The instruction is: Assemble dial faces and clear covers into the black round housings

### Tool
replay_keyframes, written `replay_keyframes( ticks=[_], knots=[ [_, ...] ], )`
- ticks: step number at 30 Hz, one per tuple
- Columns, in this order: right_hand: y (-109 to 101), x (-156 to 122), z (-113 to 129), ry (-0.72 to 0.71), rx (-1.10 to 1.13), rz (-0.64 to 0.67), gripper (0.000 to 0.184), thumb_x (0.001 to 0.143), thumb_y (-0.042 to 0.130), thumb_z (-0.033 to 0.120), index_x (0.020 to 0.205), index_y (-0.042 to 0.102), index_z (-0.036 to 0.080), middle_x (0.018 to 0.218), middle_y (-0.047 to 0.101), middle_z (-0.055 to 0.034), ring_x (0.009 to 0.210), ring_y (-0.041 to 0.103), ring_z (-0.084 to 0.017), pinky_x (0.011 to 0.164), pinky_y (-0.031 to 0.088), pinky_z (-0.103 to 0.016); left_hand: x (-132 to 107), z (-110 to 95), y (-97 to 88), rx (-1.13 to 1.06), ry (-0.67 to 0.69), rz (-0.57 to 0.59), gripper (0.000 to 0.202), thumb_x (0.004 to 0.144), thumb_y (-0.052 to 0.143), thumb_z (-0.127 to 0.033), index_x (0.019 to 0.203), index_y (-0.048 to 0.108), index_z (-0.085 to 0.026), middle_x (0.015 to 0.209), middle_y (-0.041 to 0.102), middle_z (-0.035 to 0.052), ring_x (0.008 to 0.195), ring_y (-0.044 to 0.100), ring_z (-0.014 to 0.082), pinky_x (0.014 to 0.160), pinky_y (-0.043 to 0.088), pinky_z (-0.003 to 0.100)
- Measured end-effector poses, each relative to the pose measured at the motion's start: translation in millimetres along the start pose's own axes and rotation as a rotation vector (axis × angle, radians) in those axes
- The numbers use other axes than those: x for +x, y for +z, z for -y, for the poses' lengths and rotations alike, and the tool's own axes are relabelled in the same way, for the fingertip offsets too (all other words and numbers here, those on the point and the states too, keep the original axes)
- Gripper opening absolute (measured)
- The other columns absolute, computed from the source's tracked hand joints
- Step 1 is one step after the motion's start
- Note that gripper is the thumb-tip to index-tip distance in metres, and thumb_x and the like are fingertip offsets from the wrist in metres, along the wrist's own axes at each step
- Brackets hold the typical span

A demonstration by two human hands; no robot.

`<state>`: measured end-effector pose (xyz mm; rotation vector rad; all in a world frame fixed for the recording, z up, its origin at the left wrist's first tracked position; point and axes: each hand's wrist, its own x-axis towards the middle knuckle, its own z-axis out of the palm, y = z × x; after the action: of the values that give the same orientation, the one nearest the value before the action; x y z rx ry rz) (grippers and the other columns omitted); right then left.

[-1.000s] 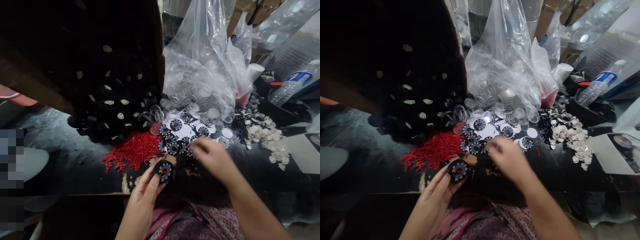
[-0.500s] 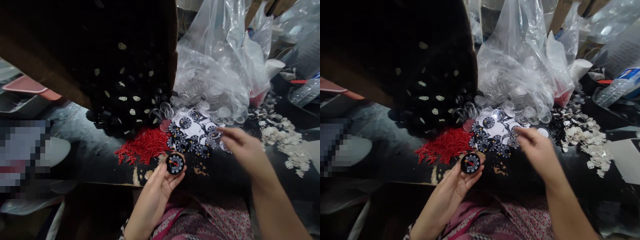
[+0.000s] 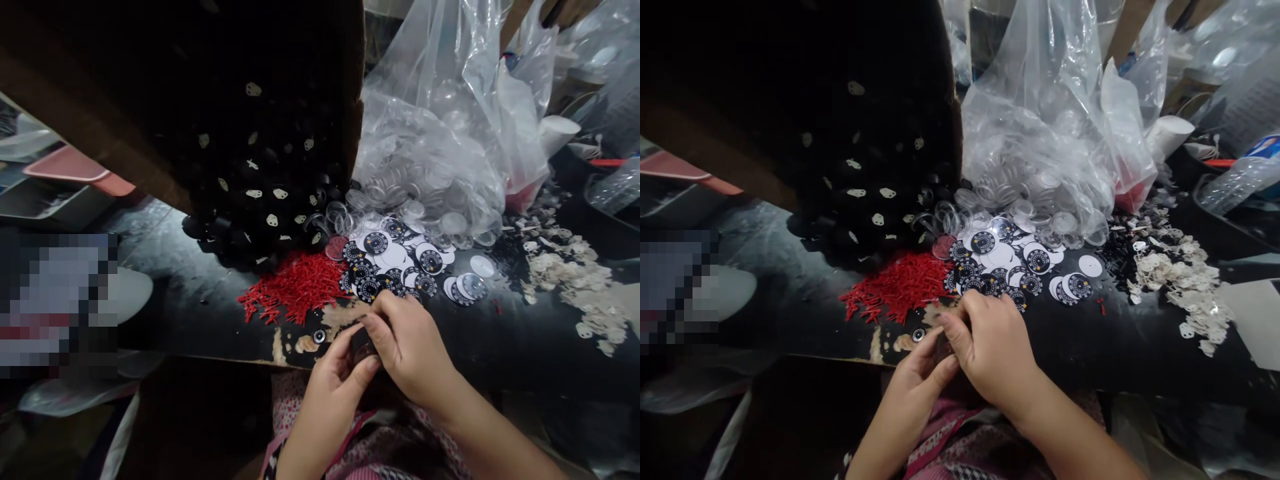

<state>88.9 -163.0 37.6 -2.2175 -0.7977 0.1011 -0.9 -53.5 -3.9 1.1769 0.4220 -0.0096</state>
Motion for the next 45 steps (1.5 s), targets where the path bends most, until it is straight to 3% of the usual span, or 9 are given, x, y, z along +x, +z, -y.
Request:
replay_keyframes(
  ticks=[10,16,21,25,31,36,38,41,45],
  knots=[
    [39.0,8.4,13.2,-0.202,0.025,-0.040,0.034,0.098,0.030,0.021,0.066,0.040,0.022,0.059,0.050,0.0014,0.057,0.044,-0.014,0.064,0.030,-0.027,-19.6,-7.4,-17.6,0.097,-0.047,-0.146,0.037,0.079,0.071,-0.030,0.116,0.069,-0.028,0.121,0.072,0.0027,0.116,0.063,0.0246,0.102,0.048,0.035],
    [57.2,8.0,24.9,-0.240,-0.021,0.273,0.033,0.096,0.048,0.029,0.064,0.051,0.021,0.060,0.062,0.0005,0.060,0.055,-0.017,0.069,0.034,-0.031,-73.2,42.8,-117.4,0.178,-0.175,-0.208,0.054,0.074,0.071,-0.050,0.119,0.067,-0.020,0.128,0.067,0.0129,0.124,0.057,0.0347,0.107,0.042,0.049],
    [26.4,11.5,9.8,-0.073,0.117,0.288,0.027,0.098,0.045,0.029,0.076,0.059,0.022,0.075,0.067,0.0014,0.070,0.059,-0.017,0.070,0.036,-0.030,-95.9,35.0,-179.6,0.736,-0.036,-0.735,0.055,0.064,0.075,-0.055,0.108,0.070,-0.023,0.133,0.062,0.0135,0.134,0.044,0.0410,0.113,0.027,0.059],
    [28.6,10.3,16.4,-0.085,0.137,0.433,0.027,0.095,0.049,0.024,0.068,0.054,0.021,0.072,0.065,0.0011,0.069,0.058,-0.016,0.065,0.035,-0.028,-31.7,-25.9,-147.0,0.897,0.349,-0.623,0.039,0.091,0.049,-0.040,0.127,0.053,-0.025,0.127,0.065,0.0109,0.120,0.059,0.0264,0.105,0.043,0.049],
    [26.5,1.4,13.5,-0.016,0.116,0.476,0.027,0.094,0.047,0.025,0.070,0.058,0.021,0.075,0.067,-0.0018,0.072,0.061,-0.019,0.066,0.038,-0.029,86.8,-73.8,-129.7,0.952,0.424,-0.589,0.055,0.083,0.064,-0.042,0.130,0.051,-0.017,0.112,0.069,0.0144,0.110,0.063,0.0299,0.100,0.044,0.051],
    [15.9,0.2,-1.5,0.183,0.382,0.378,0.025,0.095,0.046,0.039,0.100,0.065,0.023,0.084,0.069,-0.0021,0.074,0.062,-0.017,0.068,0.043,-0.028,51.2,-66.6,-108.1,0.884,0.517,-0.516,0.060,0.077,0.070,-0.037,0.131,0.050,-0.022,0.123,0.064,0.0114,0.118,0.058,0.0283,0.107,0.037,0.049],
    [15.7,1.8,-4.1,0.242,0.557,0.350,0.032,0.095,0.045,0.046,0.102,0.063,0.021,0.077,0.065,-0.0004,0.067,0.059,-0.015,0.063,0.043,-0.026,21.1,-57.9,-88.4,0.794,0.506,-0.317,0.062,0.064,0.082,-0.030,0.122,0.060,-0.026,0.119,0.068,0.0083,0.122,0.055,0.0307,0.112,0.032,0.048],
    [17.9,2.3,-3.2,0.268,0.714,0.305,0.036,0.093,0.047,0.052,0.080,0.056,0.019,0.067,0.055,0.0026,0.060,0.052,-0.012,0.056,0.041,-0.023,-8.7,-37.0,-56.9,0.417,0.307,-0.121,0.062,0.062,0.085,-0.021,0.120,0.065,-0.029,0.122,0.069,0.0079,0.125,0.054,0.0314,0.113,0.031,0.045],
    [16.2,1.3,-2.0,0.269,0.729,0.322,0.031,0.092,0.051,0.047,0.083,0.057,0.018,0.071,0.058,0.0014,0.063,0.055,-0.012,0.058,0.045,-0.024,-11.7,-10.0,-30.1,-0.248,-0.042,-0.198,0.044,0.075,0.076,-0.030,0.118,0.065,-0.026,0.129,0.066,0.0078,0.124,0.057,0.0285,0.104,0.046,0.040]
  ],
)
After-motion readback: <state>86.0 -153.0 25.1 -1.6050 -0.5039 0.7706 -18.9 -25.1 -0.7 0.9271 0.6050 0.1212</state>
